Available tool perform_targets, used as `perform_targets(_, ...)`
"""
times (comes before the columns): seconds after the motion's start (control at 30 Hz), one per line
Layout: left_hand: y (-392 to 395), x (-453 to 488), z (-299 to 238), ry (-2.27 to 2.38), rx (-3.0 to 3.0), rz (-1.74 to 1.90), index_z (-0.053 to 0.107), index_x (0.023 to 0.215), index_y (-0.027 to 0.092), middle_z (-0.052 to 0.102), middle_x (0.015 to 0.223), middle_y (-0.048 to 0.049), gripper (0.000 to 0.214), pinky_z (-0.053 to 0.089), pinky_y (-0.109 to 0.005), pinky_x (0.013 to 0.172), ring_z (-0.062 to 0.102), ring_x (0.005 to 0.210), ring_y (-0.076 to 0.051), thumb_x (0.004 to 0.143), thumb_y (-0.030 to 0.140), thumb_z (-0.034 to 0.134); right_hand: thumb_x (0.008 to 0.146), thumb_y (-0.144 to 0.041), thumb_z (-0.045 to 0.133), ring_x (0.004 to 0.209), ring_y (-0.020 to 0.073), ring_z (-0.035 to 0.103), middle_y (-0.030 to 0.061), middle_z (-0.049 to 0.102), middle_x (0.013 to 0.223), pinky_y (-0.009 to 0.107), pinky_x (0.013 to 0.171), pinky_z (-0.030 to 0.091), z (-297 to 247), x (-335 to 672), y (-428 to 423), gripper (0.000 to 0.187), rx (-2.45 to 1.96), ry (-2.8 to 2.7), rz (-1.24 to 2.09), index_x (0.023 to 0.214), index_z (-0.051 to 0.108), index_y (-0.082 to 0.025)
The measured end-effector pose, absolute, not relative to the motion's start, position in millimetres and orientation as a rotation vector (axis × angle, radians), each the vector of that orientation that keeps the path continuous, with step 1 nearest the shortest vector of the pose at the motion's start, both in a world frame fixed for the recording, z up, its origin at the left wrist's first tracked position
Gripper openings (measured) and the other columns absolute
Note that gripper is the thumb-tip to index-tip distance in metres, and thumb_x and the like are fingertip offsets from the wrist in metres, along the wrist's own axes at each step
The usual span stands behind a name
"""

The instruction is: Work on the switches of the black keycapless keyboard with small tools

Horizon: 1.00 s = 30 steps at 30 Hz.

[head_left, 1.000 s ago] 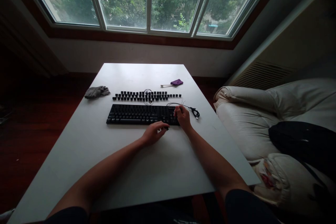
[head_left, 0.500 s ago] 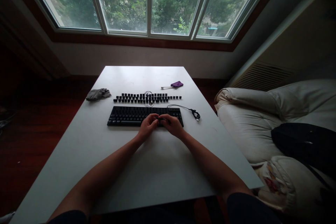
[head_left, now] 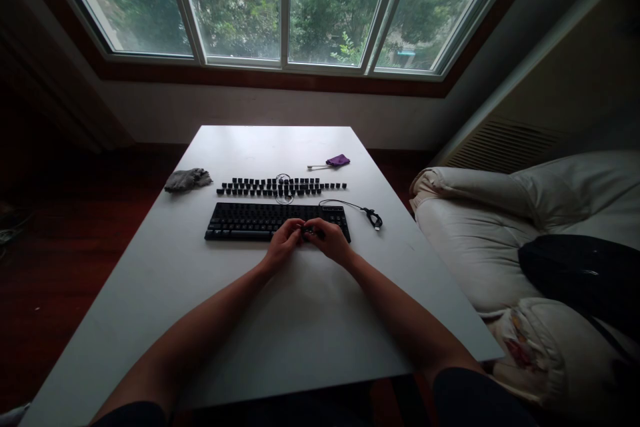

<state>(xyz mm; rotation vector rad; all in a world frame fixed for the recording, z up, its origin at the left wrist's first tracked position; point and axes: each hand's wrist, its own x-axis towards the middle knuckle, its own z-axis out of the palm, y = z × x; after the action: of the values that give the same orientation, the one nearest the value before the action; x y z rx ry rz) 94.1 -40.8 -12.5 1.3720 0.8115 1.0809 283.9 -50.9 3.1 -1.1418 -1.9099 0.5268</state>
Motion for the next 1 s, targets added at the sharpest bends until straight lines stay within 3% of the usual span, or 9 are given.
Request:
perform_targets(0.4, -39.1, 92.8, -14.9, 0.847, 1.381, 1.075, 0.065, 0.107, 0.017, 0.065, 0.084, -0.0016, 0.027, 0.048, -0.024, 0.069, 0.060, 0.071, -0.012, 0.086, 0.034, 0.066, 0.085, -0.031, 0.070, 0.072, 0.0149, 0.063, 0.0033, 0.070, 0.087, 0.026, 0.070, 0.049, 3.1, 283.4, -52.5, 0.025, -1.134, -1.914, 0.472, 0.108, 0.069, -0.021)
perform_targets(0.8, -36.5, 92.4, -15.3, 0.811, 1.278, 1.055, 0.063, 0.103, 0.016, 0.062, 0.072, 0.0010, 0.028, 0.046, -0.024, 0.067, 0.057, 0.066, -0.012, 0.089, 0.041, 0.063, 0.086, -0.021, 0.063, 0.071, 0.0150, 0.063, 0.0027, 0.070, 0.085, 0.026, 0.068, 0.050, 7.3, 284.4, -52.8, 0.026, -1.108, -1.899, 0.468, 0.112, 0.068, -0.021)
perform_targets(1.0, -37.0, 92.5, -14.9, 0.813, 1.285, 1.032, 0.061, 0.097, 0.017, 0.060, 0.070, 0.0012, 0.030, 0.045, -0.024, 0.063, 0.055, 0.063, -0.012, 0.091, 0.046, 0.058, 0.086, -0.020, 0.062, 0.078, 0.0160, 0.066, 0.0046, 0.073, 0.096, 0.027, 0.074, 0.052, 6.7, 285.3, -52.1, 0.026, -1.055, -1.926, 0.502, 0.112, 0.068, -0.021)
